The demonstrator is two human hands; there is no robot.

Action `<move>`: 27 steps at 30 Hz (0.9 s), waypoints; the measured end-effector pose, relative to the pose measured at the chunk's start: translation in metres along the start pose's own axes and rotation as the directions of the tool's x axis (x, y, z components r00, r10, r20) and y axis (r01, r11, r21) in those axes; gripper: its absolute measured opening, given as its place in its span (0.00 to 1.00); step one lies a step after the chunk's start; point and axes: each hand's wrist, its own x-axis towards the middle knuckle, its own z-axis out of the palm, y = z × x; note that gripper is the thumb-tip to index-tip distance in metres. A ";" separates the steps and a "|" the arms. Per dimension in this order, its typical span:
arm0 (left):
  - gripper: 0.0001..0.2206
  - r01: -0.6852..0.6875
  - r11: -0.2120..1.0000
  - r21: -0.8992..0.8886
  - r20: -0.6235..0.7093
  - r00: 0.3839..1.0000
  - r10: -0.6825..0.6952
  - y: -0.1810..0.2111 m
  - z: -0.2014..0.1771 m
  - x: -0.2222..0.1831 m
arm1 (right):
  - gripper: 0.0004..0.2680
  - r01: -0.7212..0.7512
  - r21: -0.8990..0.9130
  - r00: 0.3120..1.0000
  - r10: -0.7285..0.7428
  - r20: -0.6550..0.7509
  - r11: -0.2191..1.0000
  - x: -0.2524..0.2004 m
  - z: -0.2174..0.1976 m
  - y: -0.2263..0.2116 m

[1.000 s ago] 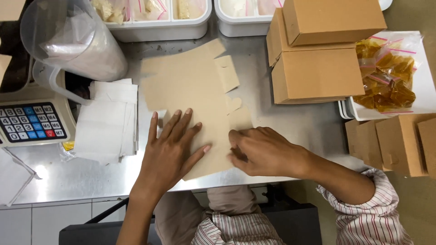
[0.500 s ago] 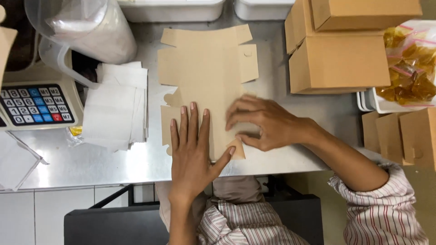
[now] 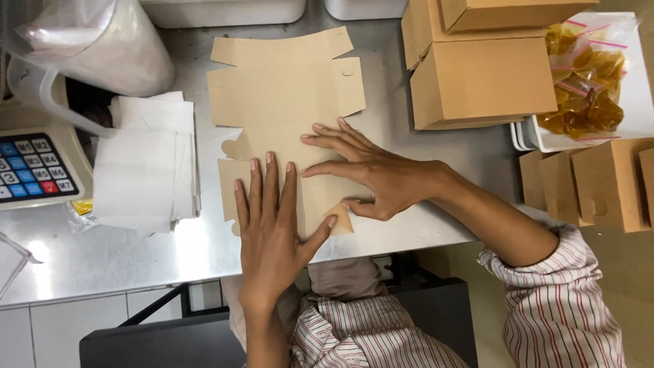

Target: The person folds a flat cardboard box blank on a metal countertop, creasing the tabs and sides by hand. They interlock the side flaps and tuck the top tabs to form a closed rectangular box, then place it on a stack of finished boxes.

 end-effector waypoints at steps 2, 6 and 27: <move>0.40 0.003 1.000 -0.007 0.004 1.000 -0.003 0.000 0.000 0.001 | 0.25 0.012 -0.005 1.000 -0.012 -0.004 1.000 -0.002 0.002 0.002; 0.40 0.014 1.000 -0.011 0.028 1.000 -0.014 0.001 0.000 0.002 | 0.25 0.007 -0.006 1.000 -0.007 0.017 1.000 -0.002 0.001 0.002; 0.41 0.012 1.000 -0.021 0.008 1.000 -0.012 0.002 -0.001 0.002 | 0.34 0.009 -0.002 0.998 -0.008 0.057 1.000 -0.004 0.004 0.001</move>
